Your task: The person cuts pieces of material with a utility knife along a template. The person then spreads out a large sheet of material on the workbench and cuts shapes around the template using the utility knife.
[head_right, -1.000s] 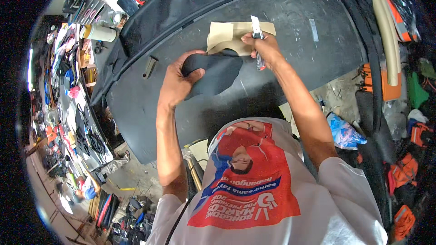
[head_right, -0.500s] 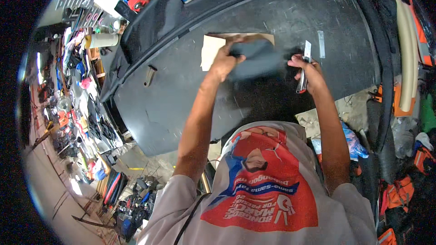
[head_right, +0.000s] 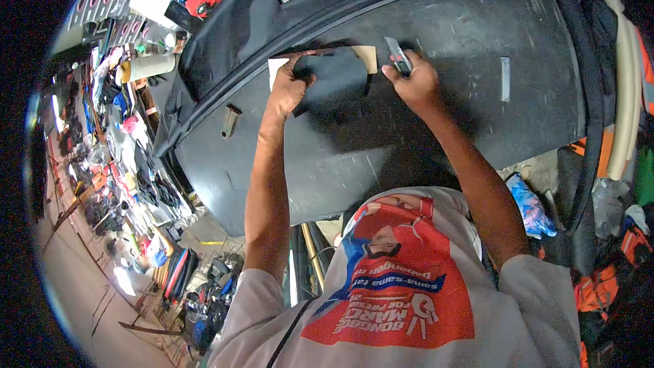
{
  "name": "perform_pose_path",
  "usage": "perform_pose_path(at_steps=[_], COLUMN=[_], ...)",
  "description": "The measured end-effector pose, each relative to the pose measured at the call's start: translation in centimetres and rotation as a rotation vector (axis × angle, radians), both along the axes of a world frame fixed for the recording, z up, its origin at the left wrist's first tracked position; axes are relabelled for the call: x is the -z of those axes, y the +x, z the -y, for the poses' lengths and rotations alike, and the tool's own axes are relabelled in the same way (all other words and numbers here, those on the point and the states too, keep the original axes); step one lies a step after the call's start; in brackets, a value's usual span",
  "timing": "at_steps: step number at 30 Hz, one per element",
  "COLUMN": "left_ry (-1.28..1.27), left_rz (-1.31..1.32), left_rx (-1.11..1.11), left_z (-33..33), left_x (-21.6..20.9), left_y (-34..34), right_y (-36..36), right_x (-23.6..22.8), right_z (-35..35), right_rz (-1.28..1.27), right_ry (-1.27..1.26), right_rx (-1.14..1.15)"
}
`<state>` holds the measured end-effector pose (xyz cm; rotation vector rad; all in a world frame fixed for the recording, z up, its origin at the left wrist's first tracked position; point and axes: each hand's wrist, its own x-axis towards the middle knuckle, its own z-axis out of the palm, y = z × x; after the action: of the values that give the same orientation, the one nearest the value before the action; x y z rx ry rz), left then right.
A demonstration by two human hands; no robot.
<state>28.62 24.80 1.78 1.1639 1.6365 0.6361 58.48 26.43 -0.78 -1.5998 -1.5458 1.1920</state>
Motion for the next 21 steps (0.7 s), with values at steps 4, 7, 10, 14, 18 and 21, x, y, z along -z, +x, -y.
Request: perform_pose_path(at_steps=[4, 7, 10, 14, 18, 21], left_ry=[-0.088, -0.243, -0.079, 0.267, 0.249, 0.251], left_rz=[-0.032, 0.057, -0.054, -0.557, -0.677, -0.829], left_rx=[0.127, 0.181, 0.132, 0.053, 0.096, 0.09], left_z=[1.7, 2.3, 2.3, 0.9, 0.2, 0.2], left_x=[-2.8, -4.1, -3.0, 1.2, 3.6, 3.0], left_y=[-2.0, -2.6, -2.2, -2.4, -3.4, -3.1], right_y=[-4.7, -8.0, -9.5, -9.1, -8.7, -8.9], right_x=[1.4, 2.3, 2.8, 3.0, 2.8, 2.5], right_z=[-2.9, -4.1, -4.1, -4.1, -3.7, -3.2], right_rz=[0.241, 0.284, 0.325, 0.371, 0.406, 0.459], right_ry=[0.14, 0.154, 0.126, 0.053, 0.042, 0.051], right_rx=[-0.13, -0.209, -0.267, -0.308, -0.356, -0.356])
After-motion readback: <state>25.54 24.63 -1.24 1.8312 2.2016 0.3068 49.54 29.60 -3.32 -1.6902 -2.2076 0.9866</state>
